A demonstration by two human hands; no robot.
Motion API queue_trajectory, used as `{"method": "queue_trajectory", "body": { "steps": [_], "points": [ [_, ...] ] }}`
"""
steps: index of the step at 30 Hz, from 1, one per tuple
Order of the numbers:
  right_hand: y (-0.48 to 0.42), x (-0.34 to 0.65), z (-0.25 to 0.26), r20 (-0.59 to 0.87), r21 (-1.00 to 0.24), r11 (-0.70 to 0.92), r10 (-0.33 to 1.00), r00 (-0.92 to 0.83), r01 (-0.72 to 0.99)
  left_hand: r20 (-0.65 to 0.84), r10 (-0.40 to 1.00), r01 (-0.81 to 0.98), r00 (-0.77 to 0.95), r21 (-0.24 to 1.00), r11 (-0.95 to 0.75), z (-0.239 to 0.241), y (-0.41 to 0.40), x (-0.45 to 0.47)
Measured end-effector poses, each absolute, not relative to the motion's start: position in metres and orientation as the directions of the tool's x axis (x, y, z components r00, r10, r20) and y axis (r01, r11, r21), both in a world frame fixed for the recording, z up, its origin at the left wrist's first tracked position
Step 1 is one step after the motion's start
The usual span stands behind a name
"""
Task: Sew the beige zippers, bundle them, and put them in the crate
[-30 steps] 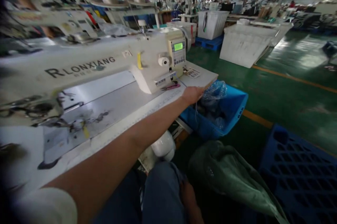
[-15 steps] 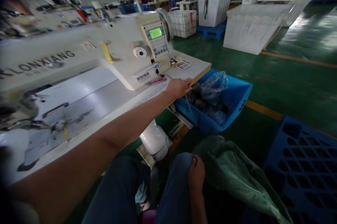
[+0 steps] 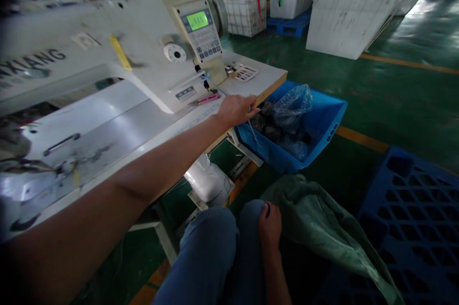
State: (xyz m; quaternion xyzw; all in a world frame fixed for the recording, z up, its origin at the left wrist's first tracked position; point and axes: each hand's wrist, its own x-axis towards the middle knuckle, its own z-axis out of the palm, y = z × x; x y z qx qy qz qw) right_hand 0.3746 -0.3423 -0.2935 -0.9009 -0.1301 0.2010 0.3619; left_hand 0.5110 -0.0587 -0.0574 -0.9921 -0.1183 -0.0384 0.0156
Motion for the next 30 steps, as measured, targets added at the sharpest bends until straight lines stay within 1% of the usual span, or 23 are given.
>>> {"method": "queue_trajectory", "body": {
  "steps": [5,9,13,17,20,23,25,26,28,29,30],
  "points": [
    [-0.375,0.394,-0.295,-0.322,-0.592,-0.804,0.304,0.897,0.06,0.095,0.219,0.217,0.971,0.029,-0.976,-0.053,-0.059,0.505],
    [-0.398,0.414,-0.288,-0.3,-0.531,-0.845,0.26,0.918,0.066,0.117,0.233,0.229,0.966,0.044,-0.972,-0.047,-0.061,0.502],
    [-0.412,0.43,-0.281,-0.25,-0.514,-0.854,0.243,0.937,0.084,0.084,0.264,0.263,0.961,0.029,-0.964,-0.041,-0.066,0.505],
    [-0.422,0.442,-0.279,-0.231,-0.514,-0.856,0.201,0.952,0.056,0.031,0.271,0.27,0.962,0.013,-0.963,-0.032,-0.07,0.51],
    [-0.421,0.446,-0.276,-0.221,-0.501,-0.864,0.173,0.96,0.04,0.003,0.31,0.31,0.951,0.049,-0.949,-0.024,-0.069,0.51],
    [-0.417,0.448,-0.269,-0.193,-0.499,-0.862,0.215,0.957,0.092,0.033,0.321,0.316,0.947,0.102,-0.943,-0.019,-0.076,0.507],
    [-0.418,0.451,-0.265,-0.188,-0.505,-0.854,0.251,0.95,0.126,0.053,0.248,0.24,0.967,0.119,-0.963,-0.018,-0.092,0.506],
    [-0.422,0.452,-0.264,-0.193,-0.504,-0.855,0.25,0.949,0.123,0.057,0.176,0.168,0.983,0.125,-0.978,-0.019,-0.104,0.507],
    [-0.436,0.455,-0.265,-0.219,-0.497,-0.864,0.214,0.952,0.08,0.055,-0.01,-0.018,0.998,0.155,-0.988,-0.026,-0.136,0.512],
    [-0.445,0.457,-0.268,-0.239,-0.494,-0.869,0.184,0.953,0.044,0.042,-0.098,-0.105,0.994,0.185,-0.977,-0.032,-0.153,0.515],
    [-0.456,0.461,-0.27,-0.264,-0.497,-0.868,0.152,0.952,0.001,0.024,-0.158,-0.159,0.987,0.231,-0.96,-0.042,-0.171,0.519]
  ]
}}
